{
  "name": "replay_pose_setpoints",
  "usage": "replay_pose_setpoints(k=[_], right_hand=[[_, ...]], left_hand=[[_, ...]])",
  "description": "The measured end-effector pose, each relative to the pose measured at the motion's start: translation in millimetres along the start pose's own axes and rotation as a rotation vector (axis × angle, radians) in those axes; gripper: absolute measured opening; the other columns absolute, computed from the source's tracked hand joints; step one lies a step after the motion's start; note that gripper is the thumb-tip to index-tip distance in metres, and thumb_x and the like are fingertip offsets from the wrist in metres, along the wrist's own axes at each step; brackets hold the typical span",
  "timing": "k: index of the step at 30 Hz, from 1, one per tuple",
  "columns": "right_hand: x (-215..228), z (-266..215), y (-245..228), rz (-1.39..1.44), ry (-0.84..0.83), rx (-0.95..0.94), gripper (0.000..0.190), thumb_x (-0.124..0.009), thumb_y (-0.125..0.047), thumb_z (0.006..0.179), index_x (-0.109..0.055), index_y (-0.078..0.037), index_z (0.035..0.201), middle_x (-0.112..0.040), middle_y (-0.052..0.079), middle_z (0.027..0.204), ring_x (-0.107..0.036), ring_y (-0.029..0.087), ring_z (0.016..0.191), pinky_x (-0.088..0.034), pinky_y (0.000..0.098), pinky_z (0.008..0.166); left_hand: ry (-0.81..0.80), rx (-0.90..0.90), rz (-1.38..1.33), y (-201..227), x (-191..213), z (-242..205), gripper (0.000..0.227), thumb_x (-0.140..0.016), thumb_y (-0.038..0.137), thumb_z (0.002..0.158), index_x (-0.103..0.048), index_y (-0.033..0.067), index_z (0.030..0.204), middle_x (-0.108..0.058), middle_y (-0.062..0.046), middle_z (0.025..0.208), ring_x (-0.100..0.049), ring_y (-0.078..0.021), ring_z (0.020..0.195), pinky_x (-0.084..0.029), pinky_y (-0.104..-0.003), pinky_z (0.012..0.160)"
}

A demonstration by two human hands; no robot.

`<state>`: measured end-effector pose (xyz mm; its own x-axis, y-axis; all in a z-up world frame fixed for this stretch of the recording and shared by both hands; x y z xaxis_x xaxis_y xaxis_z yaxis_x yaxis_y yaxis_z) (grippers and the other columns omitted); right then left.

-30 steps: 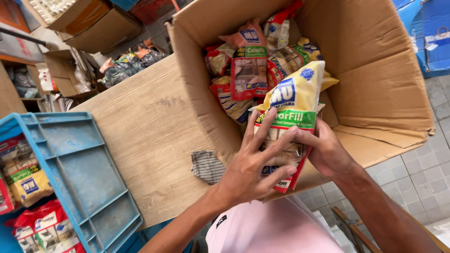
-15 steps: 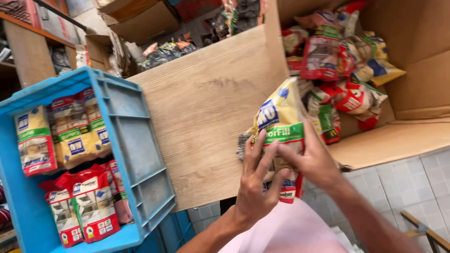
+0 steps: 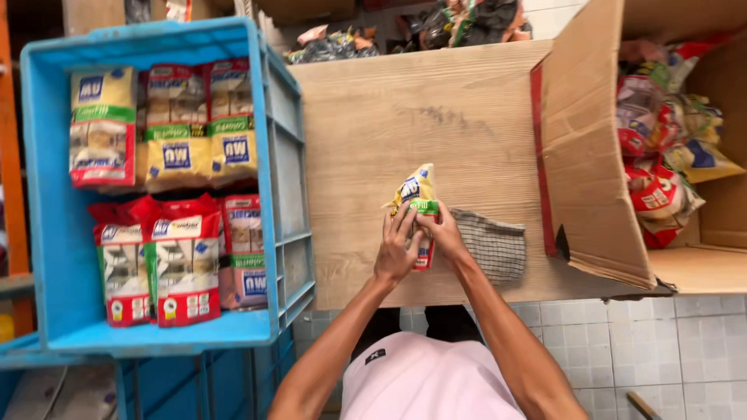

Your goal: The person wipes down individual retail bags with a cloth on a workbench, then transfers several bags into a blue crate and others into a cardboard box.

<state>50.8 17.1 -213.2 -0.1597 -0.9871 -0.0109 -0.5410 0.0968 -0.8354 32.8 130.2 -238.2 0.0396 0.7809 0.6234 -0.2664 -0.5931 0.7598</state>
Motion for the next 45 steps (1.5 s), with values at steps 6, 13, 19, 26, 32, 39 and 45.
replay_pose_setpoints(k=[6,13,19,26,32,39,45], right_hand=[[29,66,121,-0.523,0.132,0.136,0.048,-0.072,-0.039,0.087,-0.065,-0.014,0.127,-0.063,0.014,0.107,-0.065,0.030,0.104,-0.050,0.0401,0.092],[10,10,79,-0.612,0.232,0.279,0.040,-0.056,-0.027,0.096,-0.057,-0.009,0.132,-0.051,0.018,0.117,-0.058,0.040,0.112,-0.045,0.0446,0.098],[-14,-2,44,-0.722,0.157,0.632,0.042,-0.045,-0.013,0.102,-0.044,0.002,0.141,-0.047,0.028,0.133,-0.050,0.040,0.126,-0.039,0.0493,0.109],[-24,23,75,-1.014,0.136,0.851,0.039,-0.044,-0.016,0.103,-0.055,0.003,0.135,-0.054,0.026,0.138,-0.051,0.040,0.129,-0.044,0.0467,0.105],[-27,38,62,-1.057,0.090,0.797,0.041,-0.045,-0.017,0.099,-0.057,0.001,0.134,-0.055,0.023,0.138,-0.053,0.038,0.129,-0.044,0.0460,0.106],[1,22,47,-0.879,-0.095,0.466,0.047,-0.049,-0.024,0.100,-0.051,-0.005,0.143,-0.042,0.020,0.151,-0.042,0.035,0.138,-0.035,0.0455,0.115],[27,2,109,-0.648,-0.009,0.024,0.086,-0.073,-0.060,0.081,-0.047,-0.007,0.143,-0.059,0.019,0.122,-0.059,0.037,0.118,-0.048,0.0468,0.100]], left_hand=[[-0.032,-0.014,0.122,-23,-18,-17,0.050,-0.055,0.018,0.098,-0.043,0.0078,0.146,-0.035,-0.016,0.154,-0.033,-0.0368,0.142,-0.020,-0.052,0.120],[-0.048,-0.045,0.186,-27,-15,-22,0.053,-0.048,0.025,0.102,-0.035,0.0139,0.152,-0.029,-0.013,0.159,-0.024,-0.0394,0.145,-0.020,-0.053,0.119],[-0.048,0.108,0.256,-37,-8,0,0.058,-0.038,0.028,0.103,-0.022,0.0182,0.157,-0.022,-0.009,0.163,-0.021,-0.0373,0.147,-0.029,-0.058,0.114],[-0.037,0.059,0.493,-68,-22,5,0.049,-0.037,0.029,0.105,-0.038,0.0112,0.151,-0.041,-0.008,0.154,-0.035,-0.0256,0.144,-0.028,-0.049,0.115],[-0.056,0.023,0.578,-79,-23,24,0.046,-0.038,0.029,0.104,-0.049,0.0108,0.144,-0.048,-0.009,0.150,-0.041,-0.0260,0.141,-0.032,-0.049,0.112],[-0.221,0.272,0.423,-48,-10,13,0.053,-0.029,0.034,0.105,-0.034,0.0122,0.154,-0.030,-0.015,0.160,-0.026,-0.0337,0.148,-0.024,-0.054,0.117],[-0.093,0.541,-0.028,-16,-18,-38,0.066,-0.034,0.041,0.105,-0.013,0.0098,0.159,-0.016,-0.032,0.158,-0.026,-0.0500,0.142,-0.029,-0.061,0.112]])
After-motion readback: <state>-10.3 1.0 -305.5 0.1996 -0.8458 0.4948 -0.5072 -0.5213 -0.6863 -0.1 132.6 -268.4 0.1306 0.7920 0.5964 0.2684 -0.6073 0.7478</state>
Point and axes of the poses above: each hand's wrist, its own z-axis towards the middle knuckle, its own x-axis out of the back of the hand, y = z × x, the point moved 2 cm from there along z, towards the middle knuckle
